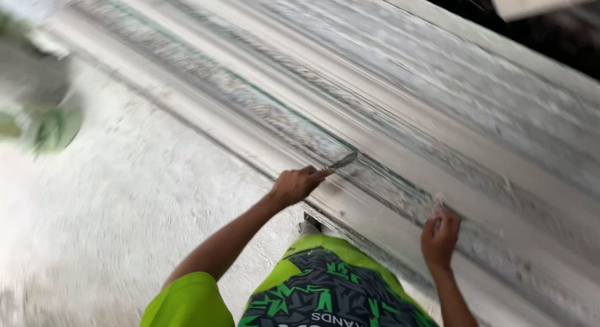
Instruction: The person uses a small hand scraper to remove dried plaster residue from the grooves of decorative molding pieces. They work along the lengths of the moldings, reposition pieces on the plaster-dusted work table, and continue scraping different sections and grooves.
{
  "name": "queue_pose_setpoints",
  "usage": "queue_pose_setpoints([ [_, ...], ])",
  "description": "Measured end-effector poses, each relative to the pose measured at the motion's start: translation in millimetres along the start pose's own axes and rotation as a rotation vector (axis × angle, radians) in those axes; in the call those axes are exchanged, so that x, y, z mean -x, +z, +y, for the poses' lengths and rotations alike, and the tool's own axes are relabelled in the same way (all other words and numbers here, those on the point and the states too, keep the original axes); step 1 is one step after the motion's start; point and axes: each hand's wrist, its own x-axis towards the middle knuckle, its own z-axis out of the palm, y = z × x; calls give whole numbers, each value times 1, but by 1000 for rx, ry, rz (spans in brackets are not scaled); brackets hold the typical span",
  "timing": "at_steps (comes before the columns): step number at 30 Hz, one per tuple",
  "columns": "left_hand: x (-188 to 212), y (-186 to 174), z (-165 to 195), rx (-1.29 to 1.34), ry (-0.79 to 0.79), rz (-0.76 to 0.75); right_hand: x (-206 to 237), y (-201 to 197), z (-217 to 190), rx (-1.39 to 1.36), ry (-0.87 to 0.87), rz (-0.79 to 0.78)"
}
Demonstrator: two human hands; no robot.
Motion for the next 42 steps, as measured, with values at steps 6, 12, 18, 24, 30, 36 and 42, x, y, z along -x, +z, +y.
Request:
queue_pose_setpoints([
  [6, 90, 73, 95, 476, -441, 569, -17, 29, -43, -490, 96, -470],
  [12, 124, 150, 210, 710, -739, 771, -6, 26, -36, -478, -180, -640],
  [18, 151, 177, 246, 703, -815, 893, 4, 23, -32, -536, -139, -869],
  [24, 142, 169, 260, 723, -819, 1012, -4, 4, -34, -453, -140, -869],
  [30, 115, 162, 270, 839, -781, 920, -12, -18, -2, -655, -91, -771],
  [36, 85, 174, 255, 738, -641, 750, 5, -42, 66, -129, 123, -626],
  [42, 55, 151, 198, 544, -437, 436, 31, -83, 119, 221, -181, -142],
])
